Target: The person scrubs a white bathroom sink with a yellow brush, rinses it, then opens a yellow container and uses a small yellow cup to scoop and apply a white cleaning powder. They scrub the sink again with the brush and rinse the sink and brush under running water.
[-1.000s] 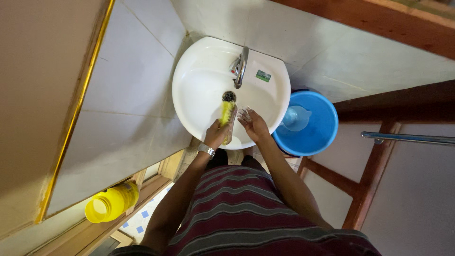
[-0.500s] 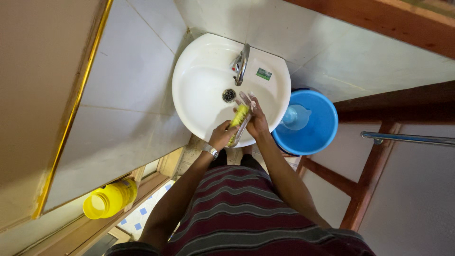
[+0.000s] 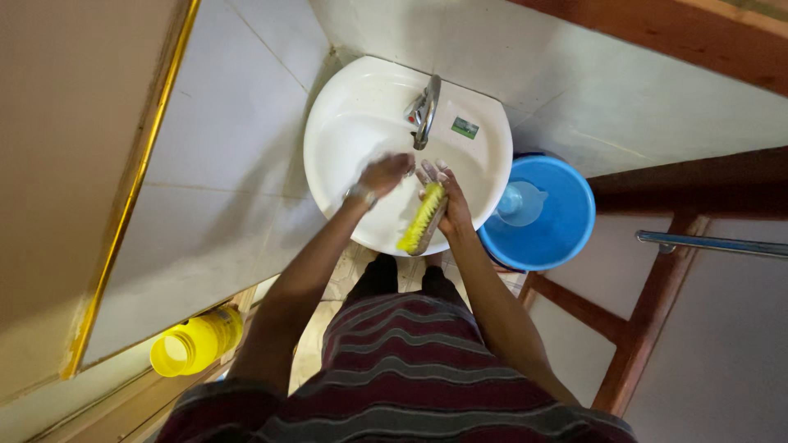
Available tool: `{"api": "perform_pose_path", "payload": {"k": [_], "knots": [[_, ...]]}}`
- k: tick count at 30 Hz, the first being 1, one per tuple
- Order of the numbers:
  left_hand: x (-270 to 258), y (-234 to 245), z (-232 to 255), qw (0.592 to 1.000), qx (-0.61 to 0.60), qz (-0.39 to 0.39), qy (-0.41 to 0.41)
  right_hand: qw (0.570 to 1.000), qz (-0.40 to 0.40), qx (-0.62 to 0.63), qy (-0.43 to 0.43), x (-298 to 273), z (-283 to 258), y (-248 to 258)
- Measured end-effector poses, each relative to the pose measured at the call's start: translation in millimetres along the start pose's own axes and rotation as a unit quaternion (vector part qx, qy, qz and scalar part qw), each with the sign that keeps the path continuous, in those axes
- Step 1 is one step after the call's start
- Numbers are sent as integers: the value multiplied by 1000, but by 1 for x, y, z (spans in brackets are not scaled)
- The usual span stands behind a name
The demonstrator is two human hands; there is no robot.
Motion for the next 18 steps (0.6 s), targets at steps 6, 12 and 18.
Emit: {"api": "perform_pose_path", "payload": {"k": [6,12,18], "knots": [[73,50,-22,948,-175,245,105,998,-37,42,-24,10,1,-1],[104,22,-39,952,-156,222,142,998,-38,29,-29,19,-7,-2],[127,-19,-82,902,-301,243,190,998,-41,30,-24,32,-5,5]]}}
Point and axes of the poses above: each hand's wrist, its own x-axis towards the middle knuckle, its own y-axis out of the back of the hand, z = x × y, the point moved 7 cm from there along x, towards the middle knuckle, and after that the axes turned 11 degrees about -x, right-handed, at the moved point
